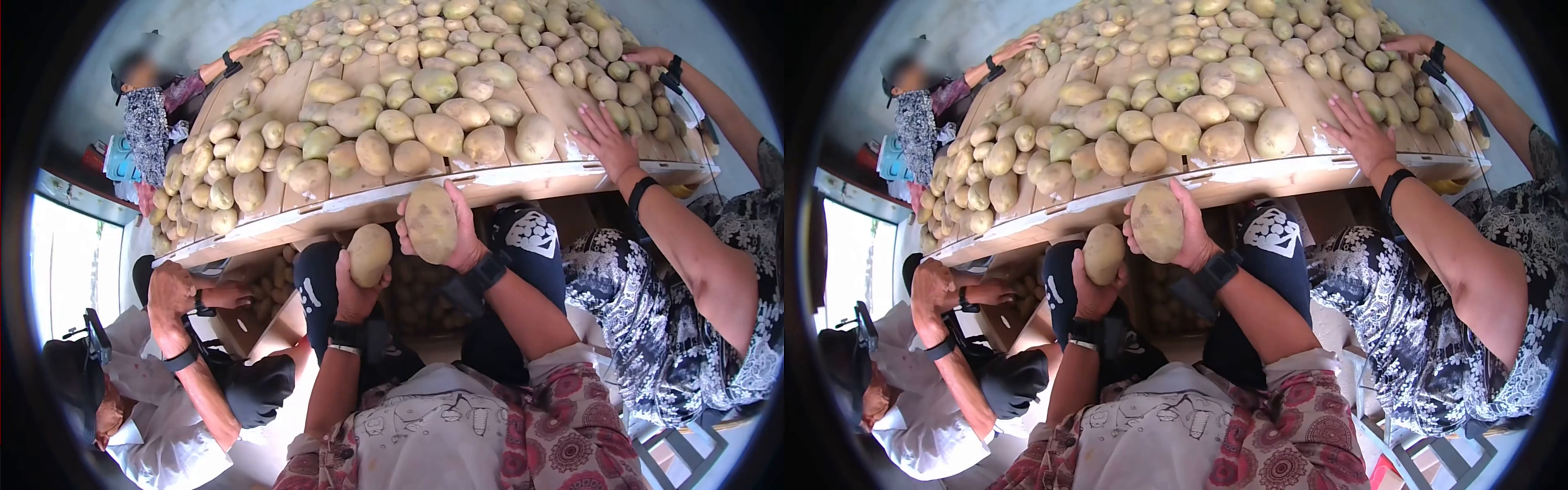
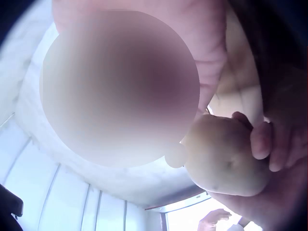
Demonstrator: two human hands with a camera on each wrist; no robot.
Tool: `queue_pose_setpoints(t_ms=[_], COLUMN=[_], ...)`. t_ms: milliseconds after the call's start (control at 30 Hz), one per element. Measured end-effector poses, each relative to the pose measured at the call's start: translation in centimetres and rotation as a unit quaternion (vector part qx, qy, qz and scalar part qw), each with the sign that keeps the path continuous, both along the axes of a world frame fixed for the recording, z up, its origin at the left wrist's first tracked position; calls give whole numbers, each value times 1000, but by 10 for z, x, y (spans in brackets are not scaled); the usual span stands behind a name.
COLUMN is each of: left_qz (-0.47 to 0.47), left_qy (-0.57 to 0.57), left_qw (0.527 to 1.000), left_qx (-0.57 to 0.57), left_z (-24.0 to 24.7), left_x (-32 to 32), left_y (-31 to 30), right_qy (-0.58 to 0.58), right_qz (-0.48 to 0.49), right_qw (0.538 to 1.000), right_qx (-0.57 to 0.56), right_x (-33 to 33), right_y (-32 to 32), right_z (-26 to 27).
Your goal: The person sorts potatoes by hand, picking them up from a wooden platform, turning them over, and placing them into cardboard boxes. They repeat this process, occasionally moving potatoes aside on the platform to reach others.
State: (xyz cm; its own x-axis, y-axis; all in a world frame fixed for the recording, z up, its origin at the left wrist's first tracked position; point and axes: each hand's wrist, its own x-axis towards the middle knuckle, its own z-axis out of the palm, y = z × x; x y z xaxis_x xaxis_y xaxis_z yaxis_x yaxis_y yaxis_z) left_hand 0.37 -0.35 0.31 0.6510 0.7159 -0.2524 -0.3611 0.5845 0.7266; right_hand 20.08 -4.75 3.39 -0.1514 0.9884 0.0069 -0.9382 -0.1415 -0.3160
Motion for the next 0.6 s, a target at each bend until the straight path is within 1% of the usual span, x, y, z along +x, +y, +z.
queue_pose_setpoints(t_ms=[33, 100, 167, 200, 300, 367, 400, 433, 467, 500, 567, 600], left_qz=[26, 21, 4, 4, 25, -41, -43, -84, -123, -122, -53, -50], left_qy=[11, 16, 6, 3, 5, -18, -19, -28, -38, -40, 13, 13], left_qw=[999, 1000, 1000, 1000, 1000, 999, 998, 996, 991, 991, 996, 996], left_qx=[-21, -8, -10, -9, -11, -29, -30, 5, 40, 41, 75, 75], left_z=[5, 9, 4, 3, 4, 6, 6, 5, 5, 6, 10, 8], left_x=[2, 3, 1, 0, 3, -2, -3, -5, -5, -3, 1, 0], left_y=[-2, -5, -5, -6, -7, -5, -3, 0, 2, 2, -4, -5], right_qy=[-14, -30, 19, 16, 3, -7, -6, -5, -37, -70, -68, -64], right_qz=[6, 17, 57, 58, 44, 48, 53, 52, 40, 30, 31, 29], right_qw=[1000, 999, 998, 998, 998, 998, 998, 998, 998, 997, 997, 998], right_qx=[-1, -2, -6, -5, -52, -46, -39, -39, -29, -19, -12, -4], right_x=[-1, -5, -6, -8, -7, 0, 0, 0, 2, 5, 7, 6], right_y=[0, 3, 4, 5, 9, 9, 8, 7, 7, 7, 9, 9], right_z=[-3, -7, -11, -14, -13, -15, -16, -18, -18, -18, -18, -16])
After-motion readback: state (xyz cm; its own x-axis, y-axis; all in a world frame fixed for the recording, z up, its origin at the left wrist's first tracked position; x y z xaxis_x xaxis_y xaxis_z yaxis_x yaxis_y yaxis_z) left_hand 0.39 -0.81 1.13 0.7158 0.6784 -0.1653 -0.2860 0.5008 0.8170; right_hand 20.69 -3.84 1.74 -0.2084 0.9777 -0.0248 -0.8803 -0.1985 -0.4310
